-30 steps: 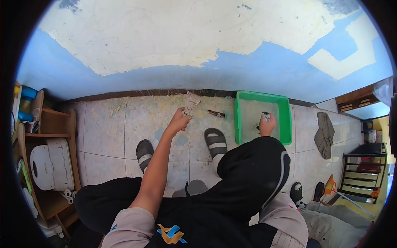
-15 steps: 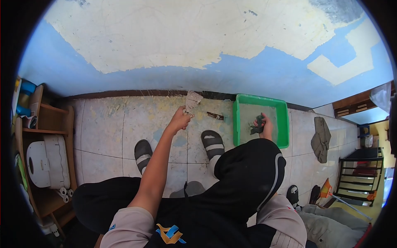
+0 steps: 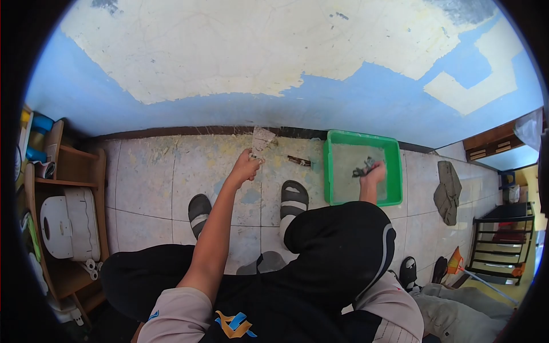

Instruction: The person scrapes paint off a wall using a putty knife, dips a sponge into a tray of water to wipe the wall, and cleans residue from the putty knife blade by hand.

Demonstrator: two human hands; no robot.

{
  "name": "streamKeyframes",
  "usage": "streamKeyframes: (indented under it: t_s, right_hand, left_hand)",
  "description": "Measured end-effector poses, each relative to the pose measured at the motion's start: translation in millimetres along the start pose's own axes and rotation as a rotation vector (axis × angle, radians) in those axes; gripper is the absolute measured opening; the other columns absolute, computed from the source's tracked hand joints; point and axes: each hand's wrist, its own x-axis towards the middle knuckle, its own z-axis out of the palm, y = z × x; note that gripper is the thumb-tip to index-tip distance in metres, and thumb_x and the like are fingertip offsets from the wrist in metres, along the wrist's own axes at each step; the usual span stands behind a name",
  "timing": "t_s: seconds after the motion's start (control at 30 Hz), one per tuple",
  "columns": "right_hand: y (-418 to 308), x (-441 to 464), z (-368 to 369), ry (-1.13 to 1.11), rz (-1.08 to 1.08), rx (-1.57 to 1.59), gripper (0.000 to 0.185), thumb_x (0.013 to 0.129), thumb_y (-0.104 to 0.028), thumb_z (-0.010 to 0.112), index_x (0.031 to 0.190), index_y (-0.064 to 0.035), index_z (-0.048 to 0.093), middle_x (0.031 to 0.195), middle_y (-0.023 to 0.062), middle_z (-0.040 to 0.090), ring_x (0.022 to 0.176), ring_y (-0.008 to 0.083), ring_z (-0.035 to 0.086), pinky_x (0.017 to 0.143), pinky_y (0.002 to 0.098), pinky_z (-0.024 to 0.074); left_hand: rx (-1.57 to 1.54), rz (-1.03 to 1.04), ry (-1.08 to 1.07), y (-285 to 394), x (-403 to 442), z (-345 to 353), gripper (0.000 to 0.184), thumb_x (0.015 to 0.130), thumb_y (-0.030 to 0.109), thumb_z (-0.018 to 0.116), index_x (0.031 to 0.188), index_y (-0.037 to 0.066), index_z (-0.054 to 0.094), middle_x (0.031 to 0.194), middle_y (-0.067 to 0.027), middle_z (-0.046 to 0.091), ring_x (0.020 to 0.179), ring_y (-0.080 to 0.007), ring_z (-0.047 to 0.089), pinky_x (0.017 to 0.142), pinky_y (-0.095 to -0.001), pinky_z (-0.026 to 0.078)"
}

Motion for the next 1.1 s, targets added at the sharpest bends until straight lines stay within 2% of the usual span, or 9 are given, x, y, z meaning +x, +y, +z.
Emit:
streamKeyframes:
  t_s: [0.13,0.27,0.43,0.57,0.63,0.73,0.8,0.97,1.1]
  right_hand:
    - [-9.8,-19.9,61.2,-0.457,-0.123,0.261,0.010,0.091,-0.017,0.058,0.088,-0.0082,0.054,0.079,0.0045,0.054,0.065,0.0201,0.051,0.054,0.0375,0.0420]
    - [-35.5,-126.1,131.5,-0.598,-0.325,0.054,0.045,0.092,-0.009,0.061,0.129,-0.0052,0.036,0.110,0.0137,0.050,0.091,0.0224,0.056,0.080,0.0399,0.0500]
    - [20.9,-146.8,204.3,-0.175,-0.998,-0.187,0.034,0.099,-0.015,0.059,0.121,0.0030,0.039,0.112,0.0161,0.047,0.090,0.0253,0.051,0.091,0.0392,0.0415]
    - [78.2,-204.7,232.0,-0.591,-1.239,-0.525,0.023,0.097,-0.011,0.059,0.114,0.0005,0.050,0.111,0.0239,0.052,0.097,0.0343,0.054,0.095,0.0435,0.0404]
    - [81.9,-224.0,231.9,-0.448,-1.852,-0.651,0.012,0.093,-0.010,0.060,0.104,-0.0048,0.060,0.112,0.0255,0.055,0.101,0.0401,0.055,0.098,0.0484,0.0385]
    - [56.6,-203.0,234.2,-0.680,-1.759,-0.454,0.008,0.090,-0.009,0.061,0.097,-0.0069,0.065,0.115,0.0247,0.055,0.109,0.0424,0.052,0.101,0.0502,0.0361]
    - [20.7,-177.5,229.4,-0.564,-1.495,-0.630,0.013,0.088,-0.005,0.061,0.101,-0.0067,0.063,0.117,0.0254,0.055,0.117,0.0417,0.048,0.101,0.0497,0.0353]
    - [-90.6,-100.2,223.5,0.023,-1.268,0.002,0.019,0.094,-0.004,0.052,0.106,0.0032,0.039,0.105,0.0174,0.042,0.102,0.0307,0.040,0.095,0.0443,0.0339]
    - [-101.3,-82.0,226.3,0.071,-1.299,-0.083,0.029,0.093,-0.003,0.057,0.113,0.0024,0.037,0.116,0.0211,0.038,0.106,0.0303,0.041,0.098,0.0454,0.0340]
  left_hand:
    - [-0.031,0.007,0.008,5.6,-3.2,2.3,0.069,0.090,0.017,0.068,0.144,-0.001,0.029,0.065,0.0042,0.041,0.050,-0.0067,0.036,0.044,-0.0263,0.030]
    - [-0.056,0.035,0.037,1.3,0.0,1.0,0.059,0.090,0.017,0.069,0.136,0.001,0.035,0.065,0.0045,0.041,0.051,-0.0062,0.036,0.044,-0.0254,0.030]
    - [-0.025,0.020,0.050,-6.5,8.4,-1.5,0.076,0.089,0.015,0.067,0.147,-0.008,0.023,0.070,-0.0012,0.049,0.052,-0.0097,0.043,0.043,-0.0277,0.035]
    - [-0.043,-0.011,0.118,-16.2,4.7,-1.9,0.076,0.090,0.015,0.066,0.148,-0.006,0.023,0.070,-0.0011,0.049,0.052,-0.0097,0.043,0.043,-0.0276,0.034]
    - [-0.046,-0.024,0.104,-19.8,8.3,-4.9,0.076,0.090,0.015,0.066,0.149,-0.005,0.022,0.070,-0.0009,0.048,0.052,-0.0096,0.043,0.043,-0.0277,0.034]
    - [-0.100,-0.042,0.078,-24.3,16.5,-10.9,0.075,0.090,0.016,0.067,0.149,-0.003,0.023,0.070,-0.0004,0.048,0.052,-0.0095,0.042,0.043,-0.0279,0.034]
    - [-0.101,-0.019,0.106,-26.8,17.8,-12.4,0.075,0.090,0.016,0.067,0.148,-0.003,0.024,0.071,-0.0004,0.048,0.051,-0.0094,0.042,0.043,-0.0281,0.035]
    - [-0.096,-0.003,0.116,-27.9,13.0,-11.8,0.076,0.090,0.016,0.068,0.148,-0.003,0.023,0.071,-0.0009,0.048,0.051,-0.0089,0.042,0.043,-0.0273,0.035]
    - [-0.086,0.020,0.128,-31.1,6.7,-11.0,0.077,0.090,0.016,0.067,0.149,-0.003,0.022,0.070,-0.0003,0.047,0.050,-0.0079,0.041,0.042,-0.0267,0.034]
